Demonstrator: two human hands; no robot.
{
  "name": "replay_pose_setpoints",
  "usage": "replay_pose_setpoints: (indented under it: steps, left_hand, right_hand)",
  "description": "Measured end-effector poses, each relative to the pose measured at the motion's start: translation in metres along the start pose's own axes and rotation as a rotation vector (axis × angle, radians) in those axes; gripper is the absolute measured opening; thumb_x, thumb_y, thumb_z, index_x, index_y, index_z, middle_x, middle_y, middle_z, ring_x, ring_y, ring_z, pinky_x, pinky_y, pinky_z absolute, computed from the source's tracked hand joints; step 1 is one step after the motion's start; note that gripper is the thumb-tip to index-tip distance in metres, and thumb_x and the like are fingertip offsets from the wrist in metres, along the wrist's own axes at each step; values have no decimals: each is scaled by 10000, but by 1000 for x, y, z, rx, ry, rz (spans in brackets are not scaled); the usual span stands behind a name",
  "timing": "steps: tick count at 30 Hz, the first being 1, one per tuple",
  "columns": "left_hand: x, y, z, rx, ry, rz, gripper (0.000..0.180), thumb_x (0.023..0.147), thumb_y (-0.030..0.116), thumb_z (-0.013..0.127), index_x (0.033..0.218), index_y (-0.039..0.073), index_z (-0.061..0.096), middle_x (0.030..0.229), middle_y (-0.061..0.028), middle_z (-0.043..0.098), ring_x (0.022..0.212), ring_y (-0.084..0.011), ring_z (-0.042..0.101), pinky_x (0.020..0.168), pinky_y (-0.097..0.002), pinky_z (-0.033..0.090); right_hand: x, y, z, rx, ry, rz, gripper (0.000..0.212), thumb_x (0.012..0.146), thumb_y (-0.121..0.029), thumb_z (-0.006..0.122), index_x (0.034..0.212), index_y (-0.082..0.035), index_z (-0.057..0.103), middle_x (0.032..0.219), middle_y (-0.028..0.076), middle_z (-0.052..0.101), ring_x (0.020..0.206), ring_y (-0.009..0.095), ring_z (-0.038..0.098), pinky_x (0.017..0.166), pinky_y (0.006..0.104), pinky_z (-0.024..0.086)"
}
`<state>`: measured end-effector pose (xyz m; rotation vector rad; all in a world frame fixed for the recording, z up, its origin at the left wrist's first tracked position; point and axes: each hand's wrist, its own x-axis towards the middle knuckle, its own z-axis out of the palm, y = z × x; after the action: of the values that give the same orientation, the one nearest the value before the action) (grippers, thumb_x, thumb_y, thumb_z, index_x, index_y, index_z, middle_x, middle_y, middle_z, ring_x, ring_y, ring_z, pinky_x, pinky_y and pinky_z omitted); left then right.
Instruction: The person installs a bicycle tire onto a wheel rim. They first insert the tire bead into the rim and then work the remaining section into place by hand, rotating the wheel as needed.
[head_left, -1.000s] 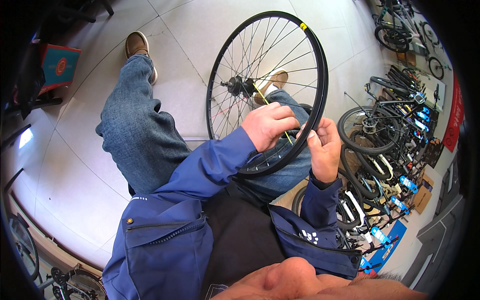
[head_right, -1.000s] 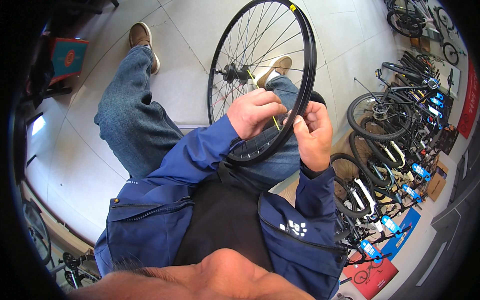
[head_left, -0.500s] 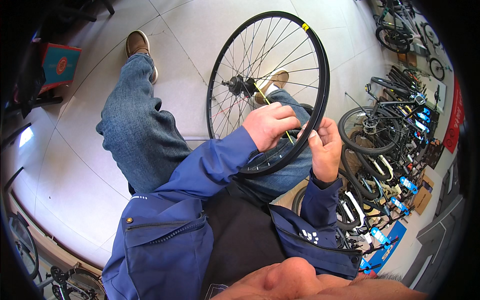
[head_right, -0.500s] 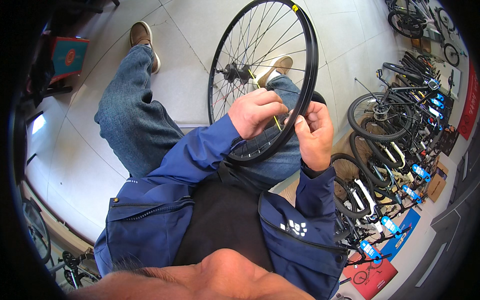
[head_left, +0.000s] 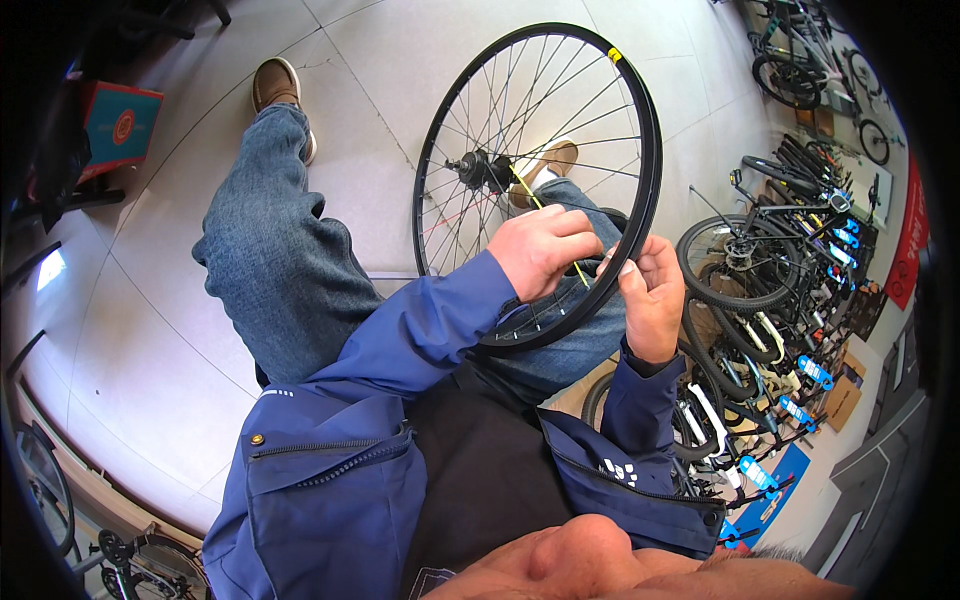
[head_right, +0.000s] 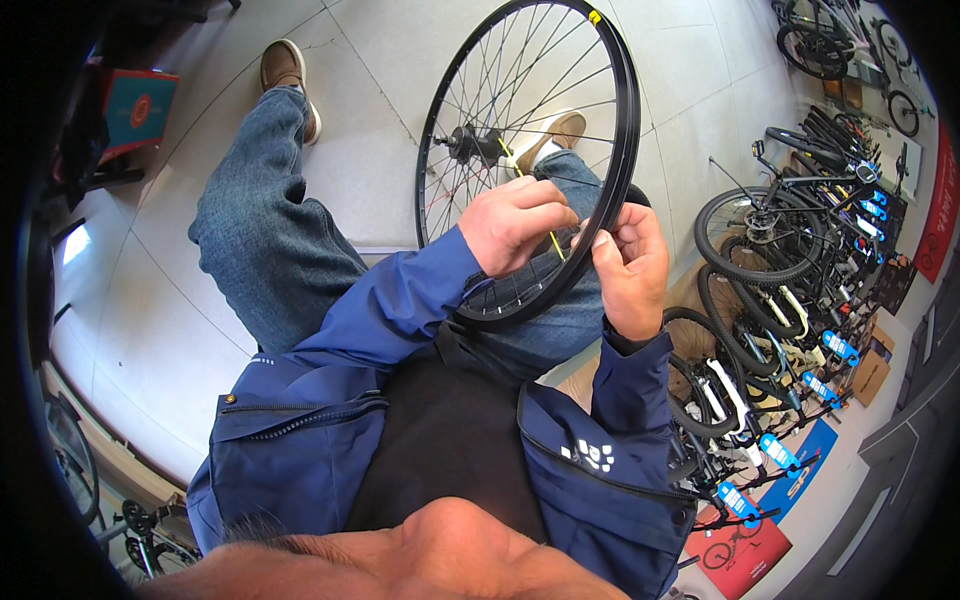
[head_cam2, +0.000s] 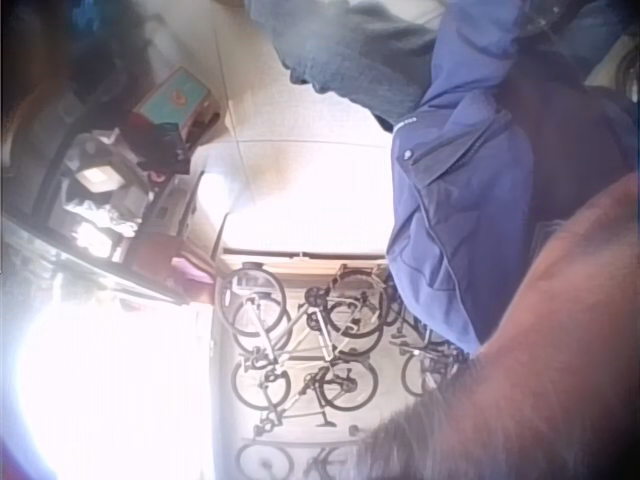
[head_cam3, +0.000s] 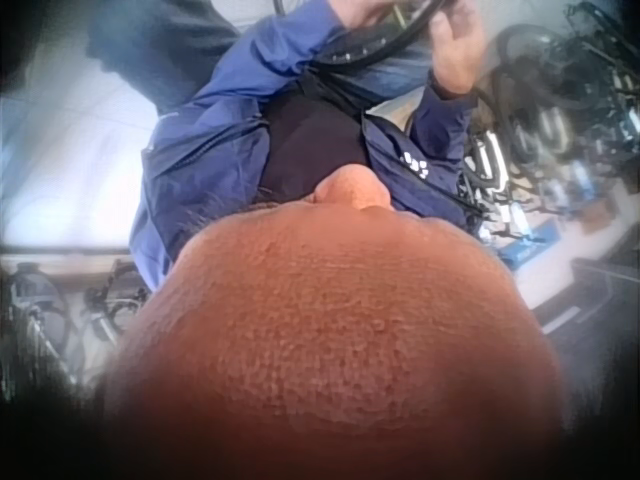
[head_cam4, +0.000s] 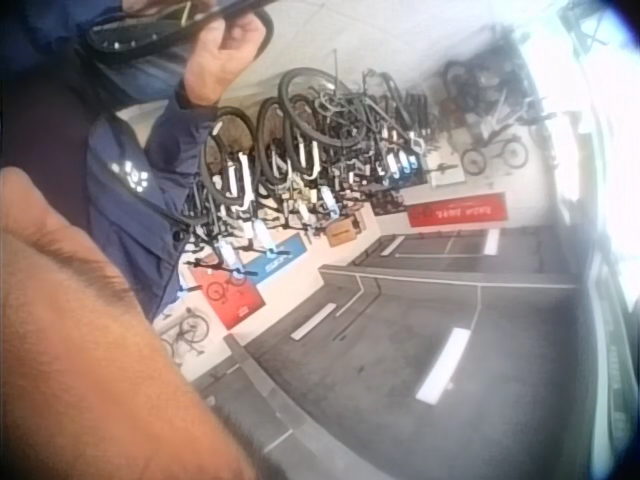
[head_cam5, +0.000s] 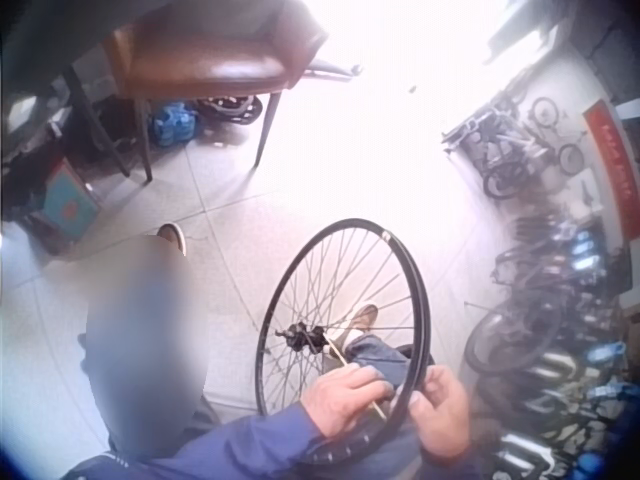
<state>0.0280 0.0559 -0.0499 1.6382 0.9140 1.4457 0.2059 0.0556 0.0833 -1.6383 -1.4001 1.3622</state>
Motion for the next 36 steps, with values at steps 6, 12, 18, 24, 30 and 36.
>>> replay_pose_setpoints:
  steps: [6, 12, 18, 24, 30, 36]
  left_hand:
    - [1, 1, 0, -1, 3, -3, 382, 764, -15, 800, 1122, 115, 761, 1041, -59, 701, 938, -327, 699, 792, -427, 586]
    - [2, 2, -1, -11, 11, -8, 392, 748, -23, 797, 1114, 113, 757, 1036, -57, 699, 941, -328, 703, 791, -425, 589]
    - [2, 2, -2, -14, 19, -15, 396, 744, -33, 788, 1112, 111, 755, 1035, -62, 701, 940, -331, 706, 793, -426, 588]
    - [1, 1, -3, -14, 13, 6, 405, 751, -35, 790, 1128, 112, 761, 1042, -65, 706, 943, -333, 708, 796, -431, 588]
    - [0, 1, -4, -27, 10, 15, 397, 764, -33, 790, 1131, 116, 763, 1050, -60, 710, 947, -332, 708, 801, -431, 586]
    - [1, 1, -3, -30, 3, 19, 384, 775, -26, 789, 1129, 120, 764, 1051, -58, 711, 951, -330, 707, 805, -431, 585]
  right_hand:
    - [-1, -3, 2, -15, 13, 3, 186, 1098, 34, 626, 1273, 20, 566, 1114, 103, 743, 973, 141, 734, 905, 294, 613]
    - [-1, -6, 5, -59, 44, 15, 192, 1091, 51, 623, 1275, 23, 575, 1126, 95, 739, 988, 136, 732, 917, 289, 609]
    - [-4, -8, 8, -72, 58, 15, 200, 1089, 59, 617, 1282, 26, 577, 1127, 93, 740, 988, 134, 735, 917, 285, 610]
    - [-3, -6, 8, -56, 54, 8, 208, 1088, 71, 607, 1289, 31, 570, 1108, 105, 750, 976, 142, 740, 903, 289, 616]
    - [-3, -4, 6, -39, 44, 4, 202, 1093, 58, 609, 1289, 33, 568, 1109, 112, 752, 972, 143, 739, 903, 289, 616]
    - [-4, -4, 5, -40, 37, 6, 204, 1096, 48, 614, 1294, 36, 567, 1110, 115, 753, 974, 144, 739, 907, 290, 615]
